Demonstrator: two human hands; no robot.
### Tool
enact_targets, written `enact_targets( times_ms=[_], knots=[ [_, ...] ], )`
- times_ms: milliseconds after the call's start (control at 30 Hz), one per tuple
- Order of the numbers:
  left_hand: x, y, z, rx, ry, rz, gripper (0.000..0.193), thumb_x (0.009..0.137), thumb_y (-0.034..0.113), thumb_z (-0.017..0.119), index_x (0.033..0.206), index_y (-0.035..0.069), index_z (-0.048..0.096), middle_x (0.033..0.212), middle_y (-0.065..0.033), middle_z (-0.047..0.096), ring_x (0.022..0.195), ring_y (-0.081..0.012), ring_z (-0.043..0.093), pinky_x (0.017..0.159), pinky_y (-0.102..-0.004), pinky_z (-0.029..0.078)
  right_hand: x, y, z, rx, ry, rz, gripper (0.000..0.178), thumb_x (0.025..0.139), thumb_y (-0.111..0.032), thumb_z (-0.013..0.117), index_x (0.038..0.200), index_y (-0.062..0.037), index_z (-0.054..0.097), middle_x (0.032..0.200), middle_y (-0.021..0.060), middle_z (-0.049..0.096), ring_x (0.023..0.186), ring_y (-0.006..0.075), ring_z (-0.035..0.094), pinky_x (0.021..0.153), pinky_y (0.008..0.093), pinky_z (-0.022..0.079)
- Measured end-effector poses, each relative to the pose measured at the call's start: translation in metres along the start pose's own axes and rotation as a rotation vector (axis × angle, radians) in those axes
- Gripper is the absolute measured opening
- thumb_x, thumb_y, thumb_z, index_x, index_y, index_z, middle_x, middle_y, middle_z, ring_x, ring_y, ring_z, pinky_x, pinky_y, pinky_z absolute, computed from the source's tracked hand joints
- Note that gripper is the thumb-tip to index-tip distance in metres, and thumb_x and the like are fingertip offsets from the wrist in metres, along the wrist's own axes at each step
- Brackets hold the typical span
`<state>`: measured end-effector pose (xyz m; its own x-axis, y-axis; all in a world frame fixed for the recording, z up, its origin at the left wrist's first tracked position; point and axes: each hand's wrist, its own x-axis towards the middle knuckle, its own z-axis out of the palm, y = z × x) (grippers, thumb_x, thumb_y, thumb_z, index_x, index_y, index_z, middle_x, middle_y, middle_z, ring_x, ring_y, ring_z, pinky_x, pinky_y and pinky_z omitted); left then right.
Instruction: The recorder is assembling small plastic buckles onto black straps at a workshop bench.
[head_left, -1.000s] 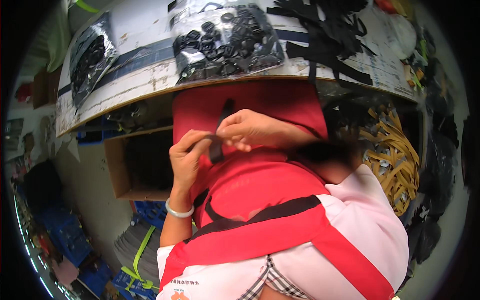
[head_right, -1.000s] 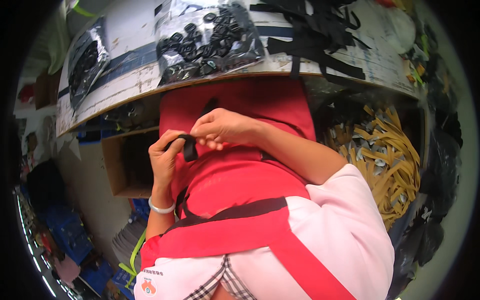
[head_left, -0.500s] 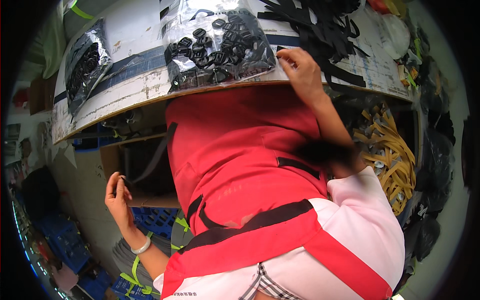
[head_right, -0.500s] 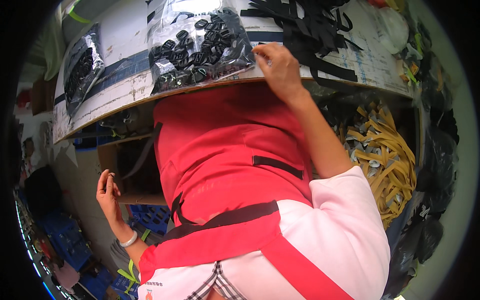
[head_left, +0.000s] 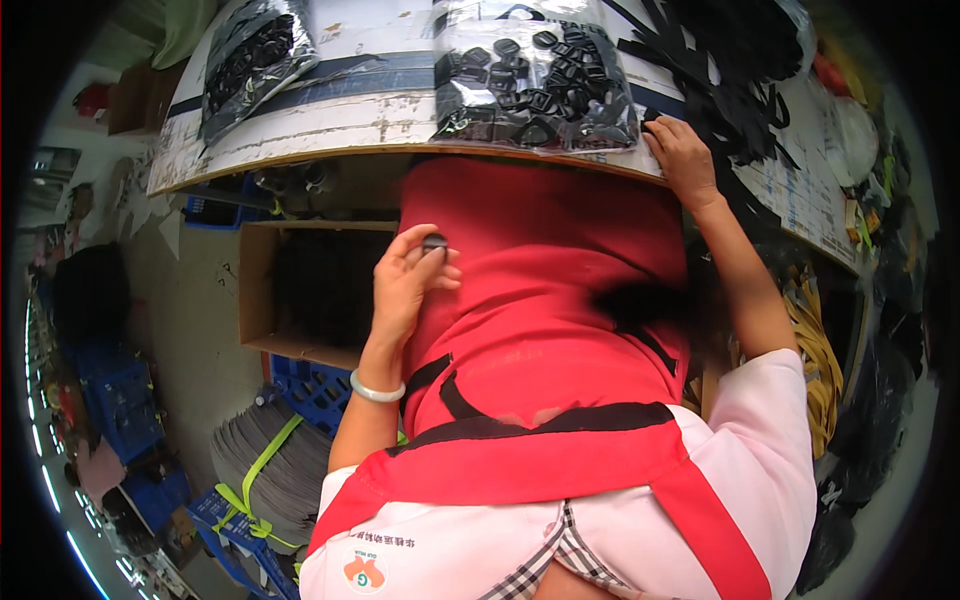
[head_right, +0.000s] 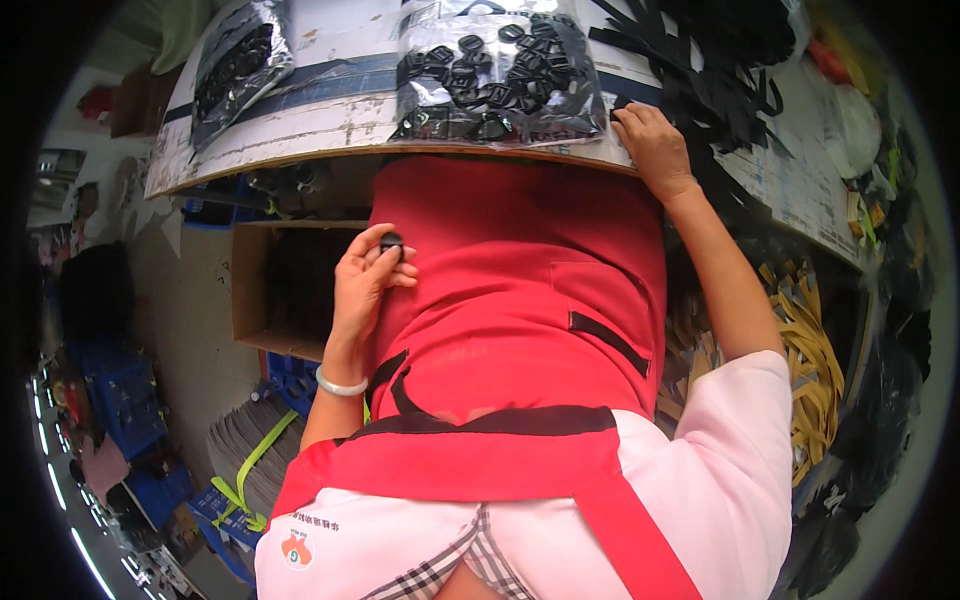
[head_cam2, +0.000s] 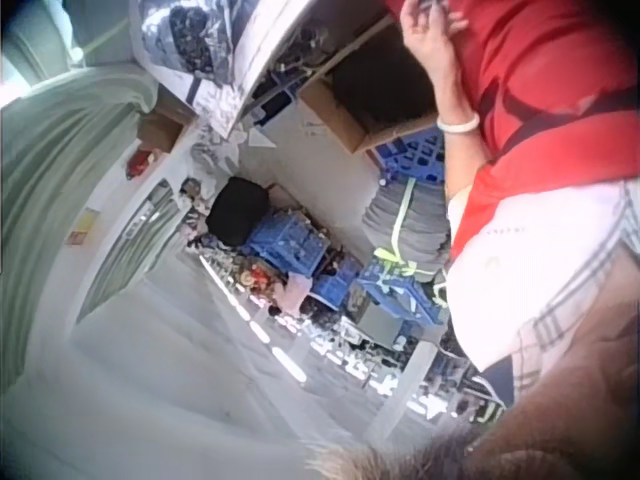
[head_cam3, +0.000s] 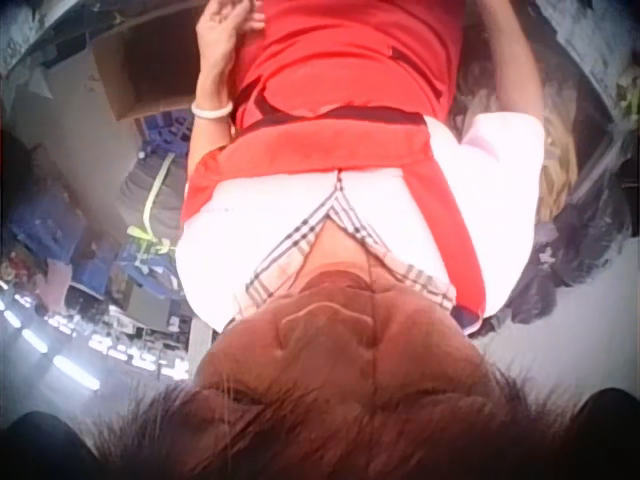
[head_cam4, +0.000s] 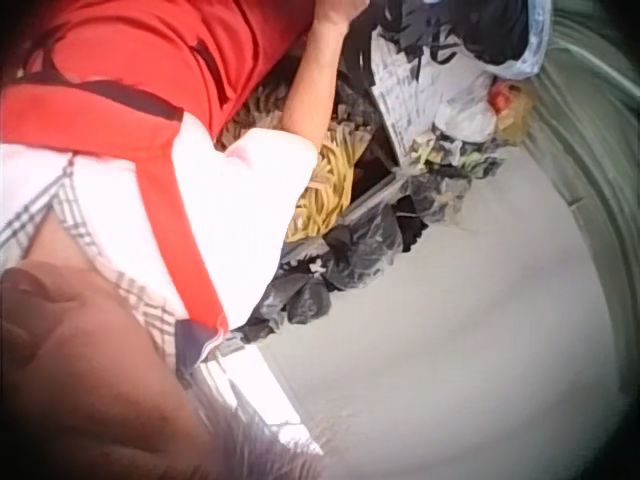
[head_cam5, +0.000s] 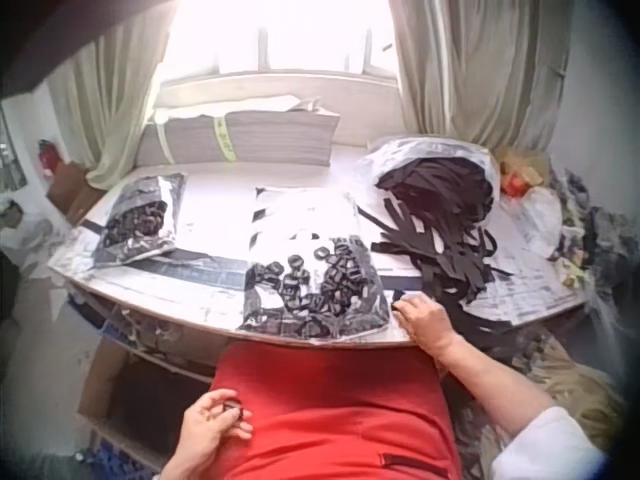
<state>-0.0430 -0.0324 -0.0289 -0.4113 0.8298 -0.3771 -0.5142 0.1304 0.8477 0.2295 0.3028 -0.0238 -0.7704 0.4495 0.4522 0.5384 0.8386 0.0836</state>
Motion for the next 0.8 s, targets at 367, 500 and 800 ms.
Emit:
enact_targets(
  times_ms=[367,500,800],
  knots=[
    [0.002,-0.009,0.010,-0.038,-0.022,0.039,0.006,0.089,-0.001,0.062,0.093,-0.002,0.058,0.092,-0.0117,0.065,0.081,-0.0217,0.068,0.075,-0.0344,0.059,0.021,0.020,-0.008,-0.008,-0.215,0.190,0.041,0.079,-0.014,0.066,0.119,-0.0059,0.060,0.118,0.0125,0.060,0.110,0.0298,0.056,0.093,0.0393,0.046],
    [0.006,-0.008,0.014,-0.046,-0.035,0.040,0.008,0.089,-0.002,0.062,0.096,-0.001,0.057,0.090,-0.0107,0.064,0.079,-0.0203,0.068,0.073,-0.0326,0.059,0.013,0.027,0.000,-0.033,-0.202,0.193,0.029,0.083,-0.017,0.064,0.110,-0.0056,0.063,0.106,0.0113,0.064,0.098,0.0291,0.062,0.084,0.0399,0.051],
    [0.021,-0.014,0.035,0.122,-0.064,0.129,0.013,0.089,0.002,0.065,0.101,-0.001,0.062,0.091,-0.0046,0.066,0.084,-0.0122,0.064,0.076,-0.0259,0.054,0.058,0.006,-0.066,0.300,0.492,0.027,0.017,0.086,-0.007,0.067,0.102,-0.0072,0.071,0.097,0.0060,0.071,0.084,0.0195,0.066,0.075,0.0292,0.051]
  ],
)
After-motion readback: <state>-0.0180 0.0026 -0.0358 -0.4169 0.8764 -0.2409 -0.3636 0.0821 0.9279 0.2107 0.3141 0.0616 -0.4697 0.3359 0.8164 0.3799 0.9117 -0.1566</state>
